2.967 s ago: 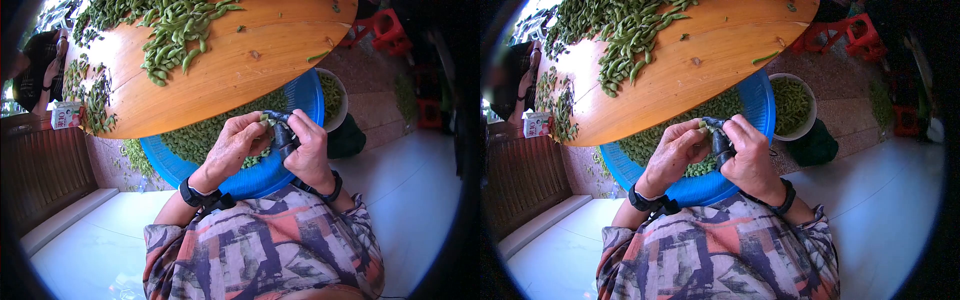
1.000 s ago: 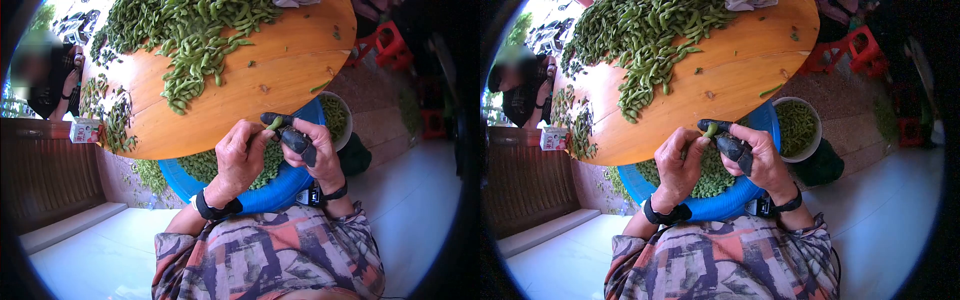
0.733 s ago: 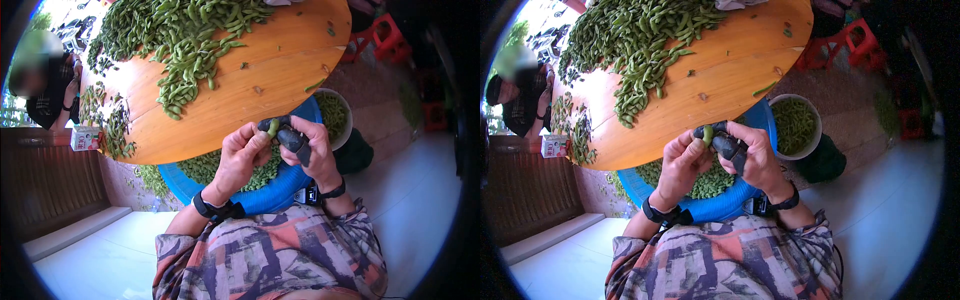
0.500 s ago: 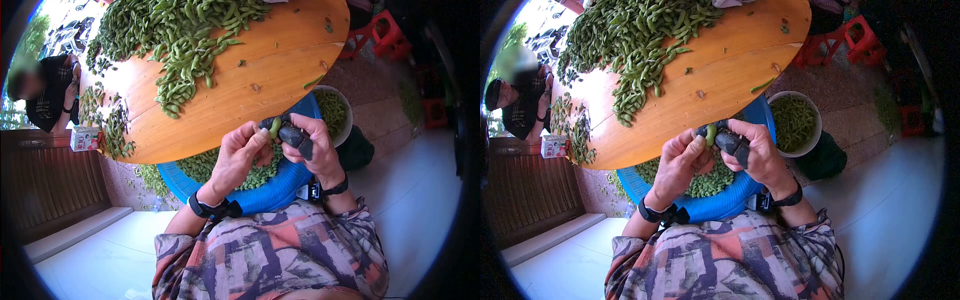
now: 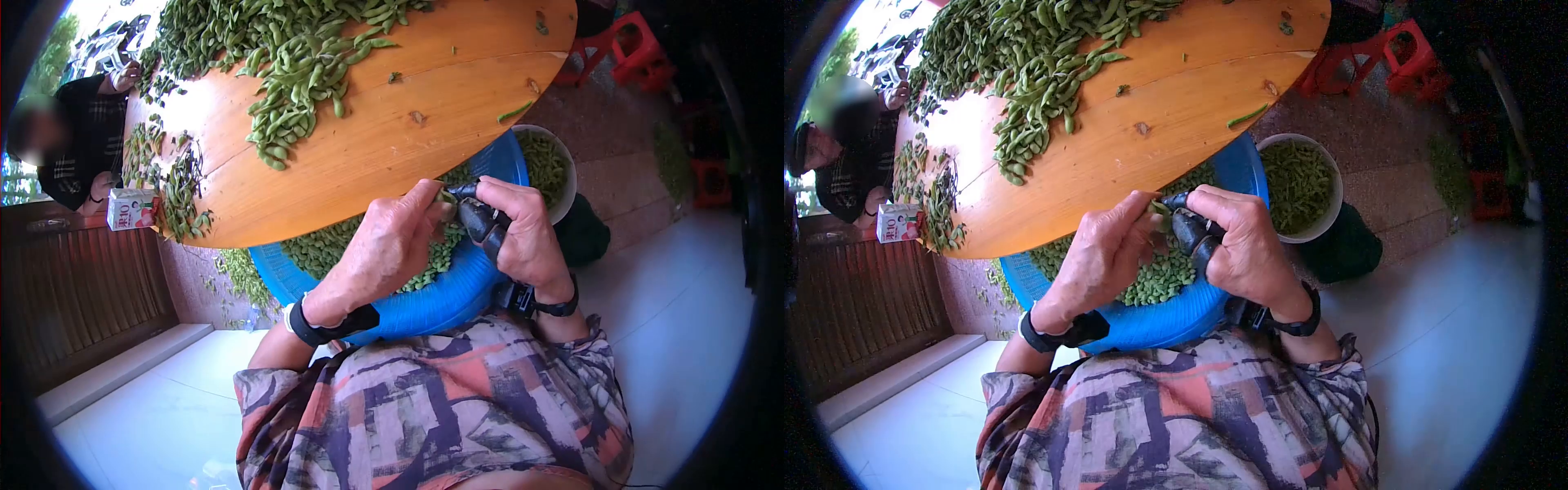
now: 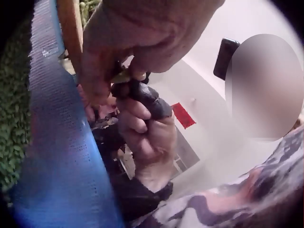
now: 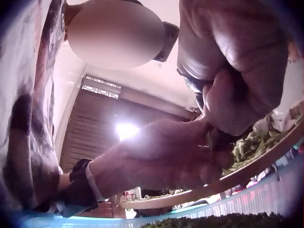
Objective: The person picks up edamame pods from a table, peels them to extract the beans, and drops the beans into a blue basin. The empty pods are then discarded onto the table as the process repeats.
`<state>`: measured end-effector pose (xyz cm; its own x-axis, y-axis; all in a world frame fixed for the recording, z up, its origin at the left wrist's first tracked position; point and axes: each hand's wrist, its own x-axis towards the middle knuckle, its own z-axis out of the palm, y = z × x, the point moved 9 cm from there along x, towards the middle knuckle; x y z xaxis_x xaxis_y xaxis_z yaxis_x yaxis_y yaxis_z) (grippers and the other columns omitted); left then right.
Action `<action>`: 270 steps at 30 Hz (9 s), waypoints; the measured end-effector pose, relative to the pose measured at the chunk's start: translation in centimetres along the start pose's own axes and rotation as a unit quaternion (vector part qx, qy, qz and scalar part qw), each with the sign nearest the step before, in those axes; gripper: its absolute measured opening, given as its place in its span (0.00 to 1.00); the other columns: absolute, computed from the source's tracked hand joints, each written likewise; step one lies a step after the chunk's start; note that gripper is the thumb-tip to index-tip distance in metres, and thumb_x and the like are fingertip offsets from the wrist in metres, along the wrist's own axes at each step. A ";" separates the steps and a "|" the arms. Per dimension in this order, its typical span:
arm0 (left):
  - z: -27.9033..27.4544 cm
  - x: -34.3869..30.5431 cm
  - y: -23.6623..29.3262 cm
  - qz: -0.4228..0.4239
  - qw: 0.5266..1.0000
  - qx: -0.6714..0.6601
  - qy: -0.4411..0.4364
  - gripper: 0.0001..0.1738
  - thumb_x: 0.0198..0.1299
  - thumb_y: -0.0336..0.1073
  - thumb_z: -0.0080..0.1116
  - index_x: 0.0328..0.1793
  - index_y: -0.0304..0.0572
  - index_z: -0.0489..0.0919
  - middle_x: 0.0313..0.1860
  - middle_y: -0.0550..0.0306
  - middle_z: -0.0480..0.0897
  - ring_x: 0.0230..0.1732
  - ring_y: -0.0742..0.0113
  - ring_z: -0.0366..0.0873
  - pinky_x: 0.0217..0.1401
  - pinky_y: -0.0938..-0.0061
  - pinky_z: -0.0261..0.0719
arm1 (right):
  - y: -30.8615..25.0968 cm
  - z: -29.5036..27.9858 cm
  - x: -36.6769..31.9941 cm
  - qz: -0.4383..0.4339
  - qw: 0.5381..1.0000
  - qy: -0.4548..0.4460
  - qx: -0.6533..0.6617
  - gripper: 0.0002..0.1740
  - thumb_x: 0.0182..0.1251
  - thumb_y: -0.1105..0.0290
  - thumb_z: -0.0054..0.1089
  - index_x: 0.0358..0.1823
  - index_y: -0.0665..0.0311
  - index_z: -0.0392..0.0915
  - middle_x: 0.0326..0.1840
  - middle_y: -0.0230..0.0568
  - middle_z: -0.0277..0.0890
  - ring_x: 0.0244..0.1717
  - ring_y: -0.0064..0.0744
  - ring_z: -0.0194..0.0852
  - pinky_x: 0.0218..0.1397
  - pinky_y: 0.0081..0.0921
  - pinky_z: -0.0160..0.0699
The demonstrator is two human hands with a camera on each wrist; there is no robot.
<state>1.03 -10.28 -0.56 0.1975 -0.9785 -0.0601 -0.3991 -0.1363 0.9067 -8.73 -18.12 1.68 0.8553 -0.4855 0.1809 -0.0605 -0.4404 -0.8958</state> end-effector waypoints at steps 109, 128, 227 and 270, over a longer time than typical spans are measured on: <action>0.7 -0.8 0.5 0.059 0.992 0.081 0.075 0.20 0.68 0.21 0.47 0.65 0.29 0.71 0.42 0.45 0.79 0.38 0.62 0.81 0.41 0.71 0.80 | 0.1 1.3 -1.1 0.037 0.994 0.107 -0.006 0.07 0.54 0.83 0.53 0.35 0.72 0.73 0.30 0.51 0.68 0.31 0.53 0.72 0.34 0.37 0.71; -5.7 1.0 0.0 -0.045 0.991 0.117 0.050 0.14 0.62 0.25 0.55 0.53 0.34 0.82 0.28 0.53 0.85 0.29 0.73 0.82 0.36 0.74 0.80 | 5.0 -11.2 -5.5 0.172 0.950 0.165 -0.203 0.17 0.65 0.80 0.54 0.55 0.71 0.78 0.40 0.43 0.85 0.42 0.30 0.83 0.48 0.27 0.77; -7.0 -1.4 -5.9 -0.108 0.938 -0.304 0.126 0.08 0.65 0.26 0.61 0.49 0.33 0.82 0.33 0.61 0.82 0.25 0.79 0.76 0.24 0.83 0.74 | 0.3 5.6 5.5 0.213 0.947 -0.047 0.236 0.15 0.69 0.75 0.53 0.54 0.66 0.81 0.24 0.21 0.69 0.23 0.08 0.64 0.25 0.12 0.62; -4.4 0.3 -0.7 -0.017 0.996 -0.043 0.079 0.12 0.68 0.32 0.57 0.53 0.32 0.72 0.25 0.47 0.80 0.23 0.58 0.80 0.24 0.67 0.73 | -2.5 2.0 4.5 -0.006 0.998 -0.001 -0.060 0.11 0.49 0.83 0.55 0.37 0.71 0.74 0.31 0.54 0.69 0.35 0.60 0.71 0.36 0.40 0.70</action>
<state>5.27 -9.82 0.64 0.3505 -0.9360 -0.0307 -0.3139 -0.1483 0.9378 -3.67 -17.66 3.95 0.8578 -0.4774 0.1906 -0.1113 -0.5344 -0.8379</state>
